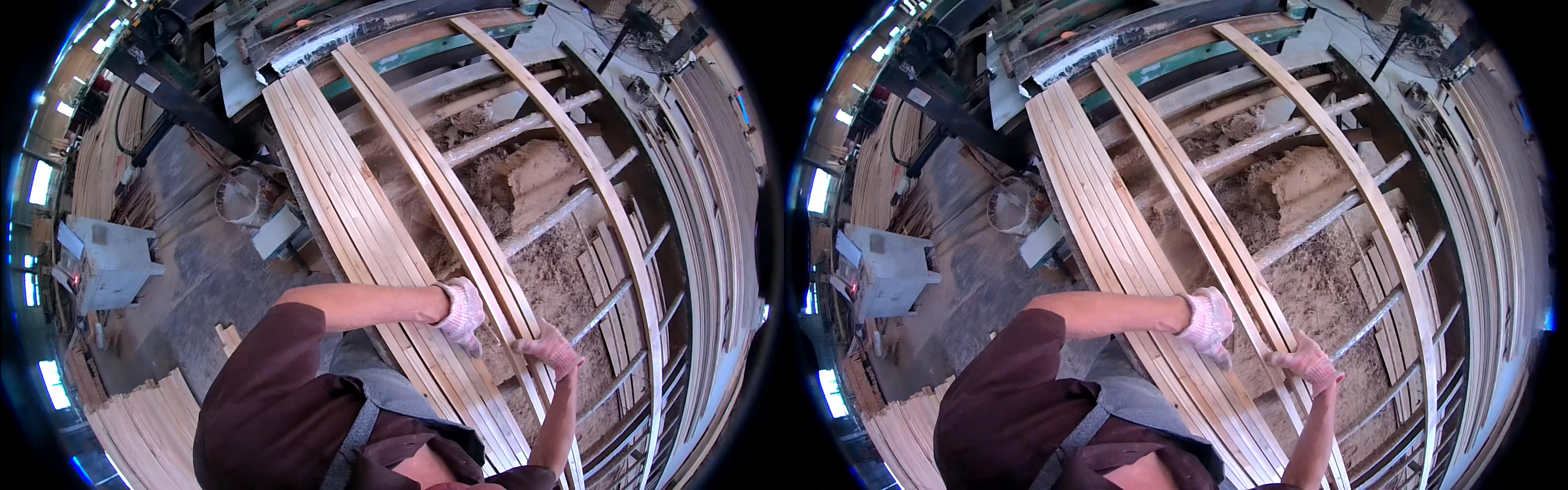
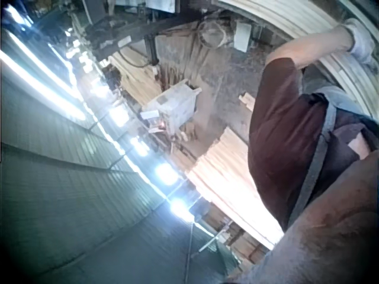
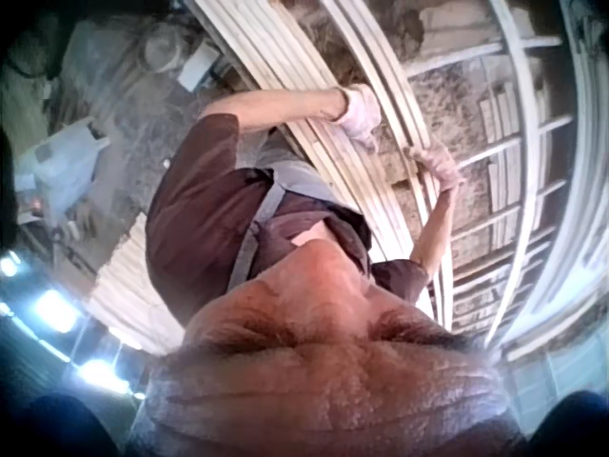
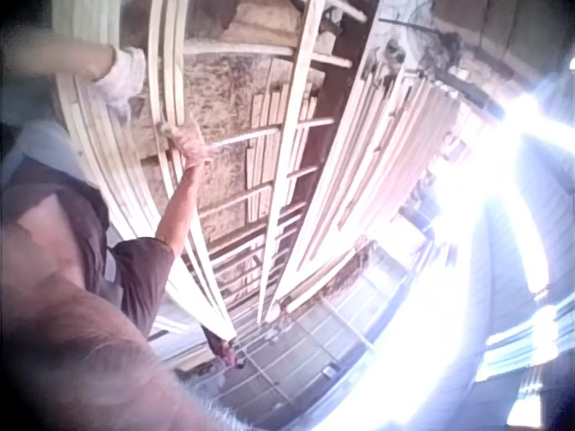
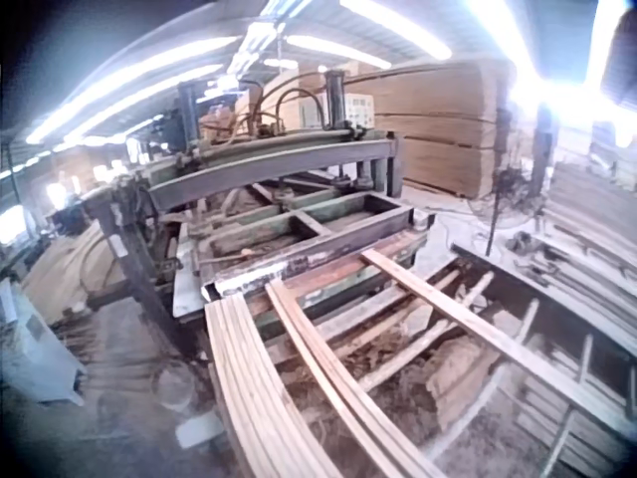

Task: The person handles large wooden boards and thin planks in a workshop, moving them between stacks and a conveyor system. They also stir a white liquid in a bucket using a stick and place planks onto a metal rack.

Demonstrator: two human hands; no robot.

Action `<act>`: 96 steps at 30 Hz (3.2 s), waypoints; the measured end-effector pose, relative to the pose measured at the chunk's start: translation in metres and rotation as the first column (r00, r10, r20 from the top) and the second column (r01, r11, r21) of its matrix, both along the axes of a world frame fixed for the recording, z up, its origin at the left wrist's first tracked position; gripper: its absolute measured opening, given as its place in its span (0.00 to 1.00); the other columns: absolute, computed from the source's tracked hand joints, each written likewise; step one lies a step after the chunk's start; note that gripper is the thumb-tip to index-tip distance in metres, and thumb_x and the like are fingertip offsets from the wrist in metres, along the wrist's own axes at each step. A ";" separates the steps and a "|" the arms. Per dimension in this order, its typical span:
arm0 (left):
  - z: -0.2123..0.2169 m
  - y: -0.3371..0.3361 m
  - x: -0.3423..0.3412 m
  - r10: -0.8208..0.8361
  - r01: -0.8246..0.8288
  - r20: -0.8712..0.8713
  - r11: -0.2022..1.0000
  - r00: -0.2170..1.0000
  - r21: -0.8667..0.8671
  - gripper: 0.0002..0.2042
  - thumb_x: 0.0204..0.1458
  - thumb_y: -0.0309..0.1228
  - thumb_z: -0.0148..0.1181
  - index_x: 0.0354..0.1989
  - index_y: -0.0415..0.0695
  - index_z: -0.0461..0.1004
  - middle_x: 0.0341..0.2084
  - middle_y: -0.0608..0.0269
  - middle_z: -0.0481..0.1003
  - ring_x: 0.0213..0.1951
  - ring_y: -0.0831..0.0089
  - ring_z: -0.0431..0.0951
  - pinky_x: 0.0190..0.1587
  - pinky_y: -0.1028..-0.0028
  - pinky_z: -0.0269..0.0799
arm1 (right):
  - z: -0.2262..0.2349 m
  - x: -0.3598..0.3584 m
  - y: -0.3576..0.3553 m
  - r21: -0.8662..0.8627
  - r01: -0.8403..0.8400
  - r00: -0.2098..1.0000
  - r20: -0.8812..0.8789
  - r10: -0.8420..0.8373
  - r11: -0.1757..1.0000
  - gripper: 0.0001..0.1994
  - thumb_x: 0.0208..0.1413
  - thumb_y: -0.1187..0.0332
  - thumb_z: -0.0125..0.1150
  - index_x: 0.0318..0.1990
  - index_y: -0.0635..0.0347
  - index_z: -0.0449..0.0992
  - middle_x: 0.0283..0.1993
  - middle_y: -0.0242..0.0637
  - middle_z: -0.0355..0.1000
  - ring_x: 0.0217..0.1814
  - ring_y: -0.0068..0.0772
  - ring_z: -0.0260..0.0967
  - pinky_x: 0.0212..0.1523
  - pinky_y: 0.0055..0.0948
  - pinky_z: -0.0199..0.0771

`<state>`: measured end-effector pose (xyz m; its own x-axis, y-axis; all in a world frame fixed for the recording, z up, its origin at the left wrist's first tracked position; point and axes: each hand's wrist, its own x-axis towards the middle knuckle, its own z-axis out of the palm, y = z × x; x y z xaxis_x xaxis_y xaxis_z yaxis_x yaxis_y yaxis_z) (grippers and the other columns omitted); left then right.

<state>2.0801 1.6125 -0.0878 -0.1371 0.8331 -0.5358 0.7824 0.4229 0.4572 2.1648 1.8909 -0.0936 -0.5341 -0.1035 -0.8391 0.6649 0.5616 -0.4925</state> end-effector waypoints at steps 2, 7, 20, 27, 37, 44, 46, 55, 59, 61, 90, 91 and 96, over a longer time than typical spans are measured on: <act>-0.002 0.006 0.007 -0.055 0.055 0.019 0.998 0.998 -0.005 0.42 0.53 0.74 0.54 0.37 0.39 0.88 0.32 0.45 0.85 0.40 0.49 0.86 0.44 0.52 0.81 | 0.021 0.019 -0.028 0.335 0.024 0.925 -0.365 0.106 0.942 0.38 0.46 0.57 0.80 0.63 0.67 0.74 0.54 0.49 0.80 0.54 0.40 0.79 0.56 0.36 0.80; -0.018 0.007 0.021 -0.060 0.054 0.084 0.996 0.995 0.073 0.40 0.48 0.74 0.60 0.36 0.40 0.88 0.31 0.47 0.85 0.39 0.51 0.86 0.43 0.54 0.81 | 0.038 0.102 -0.062 -0.056 0.565 0.531 -0.739 -0.414 0.824 0.29 0.54 0.71 0.75 0.64 0.66 0.74 0.60 0.50 0.78 0.60 0.44 0.77 0.62 0.43 0.79; 0.035 -0.039 0.068 -0.072 0.153 -0.281 0.948 0.957 0.279 0.25 0.51 0.57 0.67 0.36 0.44 0.84 0.29 0.60 0.83 0.36 0.60 0.85 0.38 0.59 0.74 | 0.025 0.203 -0.102 0.679 0.038 0.837 -0.423 0.348 0.733 0.25 0.37 0.66 0.76 0.48 0.55 0.80 0.43 0.42 0.79 0.47 0.53 0.77 0.49 0.50 0.76; 0.007 -0.054 0.088 0.034 0.133 -0.413 0.920 0.910 0.369 0.22 0.55 0.50 0.64 0.37 0.40 0.82 0.27 0.56 0.81 0.31 0.61 0.83 0.35 0.58 0.72 | 0.016 0.216 -0.115 0.727 0.075 0.709 -0.520 0.476 0.682 0.28 0.36 0.66 0.76 0.50 0.57 0.78 0.43 0.43 0.77 0.47 0.55 0.76 0.50 0.52 0.75; 0.012 -0.220 0.007 0.907 -0.374 0.013 0.161 0.422 0.914 0.09 0.62 0.39 0.69 0.39 0.47 0.82 0.33 0.64 0.83 0.34 0.73 0.83 0.35 0.73 0.82 | -0.019 0.236 -0.108 0.755 0.101 0.709 -0.511 0.485 0.648 0.33 0.32 0.65 0.76 0.53 0.57 0.77 0.43 0.42 0.76 0.47 0.55 0.75 0.50 0.51 0.74; 0.020 -0.297 -0.061 0.760 -0.838 0.510 -0.530 -0.402 0.130 0.26 0.61 0.52 0.68 0.40 0.35 0.80 0.27 0.63 0.79 0.25 0.79 0.76 0.27 0.76 0.73 | -0.030 0.239 -0.091 0.729 0.008 0.821 -0.395 0.412 0.685 0.38 0.24 0.63 0.81 0.53 0.56 0.78 0.43 0.41 0.77 0.47 0.55 0.75 0.49 0.51 0.75; 0.011 -0.300 -0.076 0.795 -0.891 0.475 -0.452 -0.377 0.050 0.25 0.60 0.52 0.70 0.38 0.36 0.80 0.24 0.65 0.77 0.22 0.80 0.73 0.23 0.75 0.70 | -0.031 0.238 -0.087 0.724 -0.020 0.845 -0.357 0.399 0.690 0.39 0.24 0.63 0.81 0.54 0.56 0.77 0.42 0.41 0.77 0.46 0.54 0.75 0.48 0.51 0.75; -0.008 -0.310 -0.086 0.611 -0.919 0.724 -0.386 -0.320 -0.081 0.19 0.63 0.47 0.69 0.30 0.44 0.75 0.20 0.68 0.72 0.19 0.82 0.69 0.19 0.76 0.64 | -0.024 0.234 -0.111 0.749 0.141 0.690 -0.543 0.478 0.648 0.36 0.28 0.62 0.81 0.53 0.56 0.76 0.40 0.41 0.75 0.45 0.56 0.73 0.47 0.52 0.73; -0.003 -0.309 -0.081 0.681 -0.940 0.690 -0.342 -0.247 0.001 0.20 0.64 0.48 0.67 0.31 0.44 0.76 0.19 0.67 0.73 0.19 0.82 0.70 0.20 0.78 0.66 | -0.010 0.222 -0.114 0.745 0.059 0.821 -0.415 0.392 0.665 0.36 0.28 0.62 0.81 0.53 0.55 0.76 0.41 0.43 0.76 0.49 0.56 0.73 0.52 0.53 0.72; -0.006 -0.312 -0.080 0.687 -0.942 0.682 -0.336 -0.252 -0.009 0.20 0.64 0.49 0.67 0.31 0.44 0.76 0.19 0.67 0.73 0.19 0.82 0.70 0.21 0.78 0.68 | -0.009 0.222 -0.113 0.742 0.060 0.830 -0.408 0.379 0.668 0.36 0.28 0.63 0.81 0.53 0.55 0.76 0.41 0.43 0.76 0.50 0.57 0.73 0.53 0.53 0.72; 0.057 -0.310 -0.121 0.867 -0.965 0.485 0.022 -0.112 -0.261 0.23 0.69 0.51 0.58 0.35 0.41 0.77 0.19 0.67 0.75 0.15 0.82 0.71 0.15 0.76 0.71 | 0.007 0.216 -0.114 0.725 0.107 0.761 -0.500 0.413 0.681 0.28 0.34 0.65 0.80 0.48 0.56 0.76 0.42 0.43 0.75 0.48 0.55 0.74 0.49 0.52 0.72; 0.062 -0.306 -0.124 0.855 -0.962 0.503 0.016 -0.128 -0.273 0.22 0.69 0.50 0.58 0.35 0.41 0.77 0.19 0.69 0.74 0.15 0.82 0.69 0.14 0.77 0.69 | 0.008 0.215 -0.111 0.723 0.096 0.784 -0.478 0.395 0.685 0.29 0.34 0.64 0.81 0.48 0.55 0.76 0.42 0.43 0.76 0.49 0.55 0.74 0.50 0.52 0.72; 0.066 -0.297 -0.136 0.807 -0.932 0.544 -0.023 -0.231 -0.362 0.15 0.72 0.41 0.55 0.37 0.41 0.75 0.22 0.71 0.70 0.18 0.84 0.64 0.14 0.81 0.59 | 0.011 0.207 -0.105 0.698 0.078 0.806 -0.464 0.366 0.712 0.26 0.33 0.69 0.75 0.47 0.55 0.78 0.42 0.42 0.77 0.48 0.53 0.75 0.52 0.50 0.74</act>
